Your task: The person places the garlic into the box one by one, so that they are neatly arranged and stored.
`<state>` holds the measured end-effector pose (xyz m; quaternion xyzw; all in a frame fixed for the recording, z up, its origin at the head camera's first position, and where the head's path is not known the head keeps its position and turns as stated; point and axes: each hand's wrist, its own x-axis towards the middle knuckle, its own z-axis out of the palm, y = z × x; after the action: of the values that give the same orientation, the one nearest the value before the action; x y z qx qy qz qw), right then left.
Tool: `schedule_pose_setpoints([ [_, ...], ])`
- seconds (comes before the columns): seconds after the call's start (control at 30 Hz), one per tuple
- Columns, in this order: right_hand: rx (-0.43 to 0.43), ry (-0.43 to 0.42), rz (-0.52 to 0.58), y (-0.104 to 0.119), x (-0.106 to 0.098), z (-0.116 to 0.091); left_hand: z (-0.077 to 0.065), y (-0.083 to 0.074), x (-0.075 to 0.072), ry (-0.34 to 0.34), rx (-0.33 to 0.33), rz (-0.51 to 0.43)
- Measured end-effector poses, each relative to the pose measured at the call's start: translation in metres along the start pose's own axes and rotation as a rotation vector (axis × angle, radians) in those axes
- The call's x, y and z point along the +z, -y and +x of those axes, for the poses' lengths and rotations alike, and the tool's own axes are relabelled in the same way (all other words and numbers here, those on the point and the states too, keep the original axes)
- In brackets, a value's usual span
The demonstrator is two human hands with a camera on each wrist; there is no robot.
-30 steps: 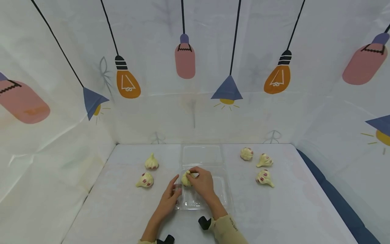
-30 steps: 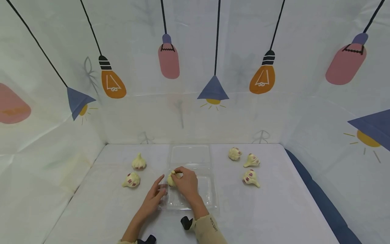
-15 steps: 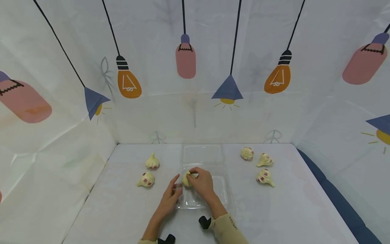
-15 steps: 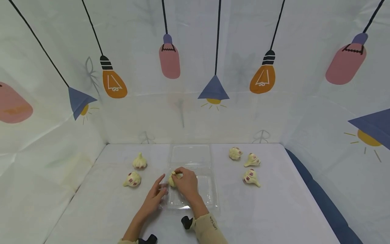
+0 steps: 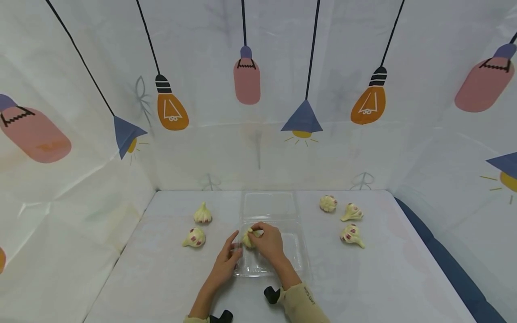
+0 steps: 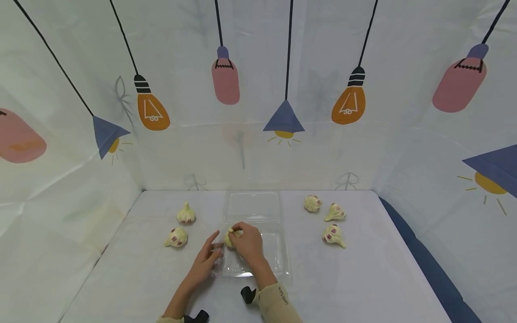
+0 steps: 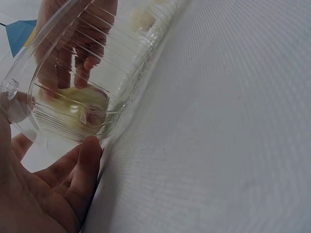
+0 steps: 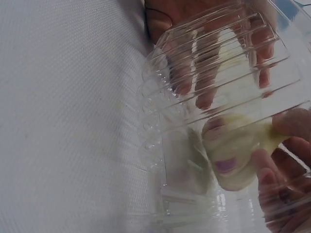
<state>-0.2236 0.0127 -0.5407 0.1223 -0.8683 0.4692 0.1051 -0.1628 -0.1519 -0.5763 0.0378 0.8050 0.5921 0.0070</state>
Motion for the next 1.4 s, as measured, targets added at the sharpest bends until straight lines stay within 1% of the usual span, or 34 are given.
schedule_pose_setpoints([
  [0.3,0.027,0.018,0.011,0.000,0.000,-0.003,0.001,0.006,0.001,-0.006,0.016,0.000],
  [0.5,-0.001,0.019,0.024,0.000,-0.004,-0.004,0.001,0.005,0.001,-0.008,0.016,-0.001],
  [0.77,-0.025,0.053,0.041,0.001,-0.012,-0.005,0.000,0.005,0.001,-0.006,0.021,-0.011],
  [0.9,-0.044,0.059,0.061,0.002,-0.017,-0.006,0.000,0.004,0.000,0.001,0.007,-0.011],
  [1.0,-0.055,0.058,0.069,0.002,-0.023,-0.008,-0.001,-0.001,-0.001,0.014,-0.006,-0.025],
  [1.07,-0.064,0.061,0.066,0.001,-0.028,-0.008,-0.004,-0.010,-0.003,0.024,0.001,-0.036],
  [1.23,-0.036,0.054,0.038,-0.004,-0.044,-0.008,-0.010,-0.031,-0.006,0.041,0.000,-0.041],
  [1.4,0.015,-0.006,-0.004,-0.008,-0.067,-0.008,-0.011,-0.035,-0.007,0.041,-0.011,-0.024],
])
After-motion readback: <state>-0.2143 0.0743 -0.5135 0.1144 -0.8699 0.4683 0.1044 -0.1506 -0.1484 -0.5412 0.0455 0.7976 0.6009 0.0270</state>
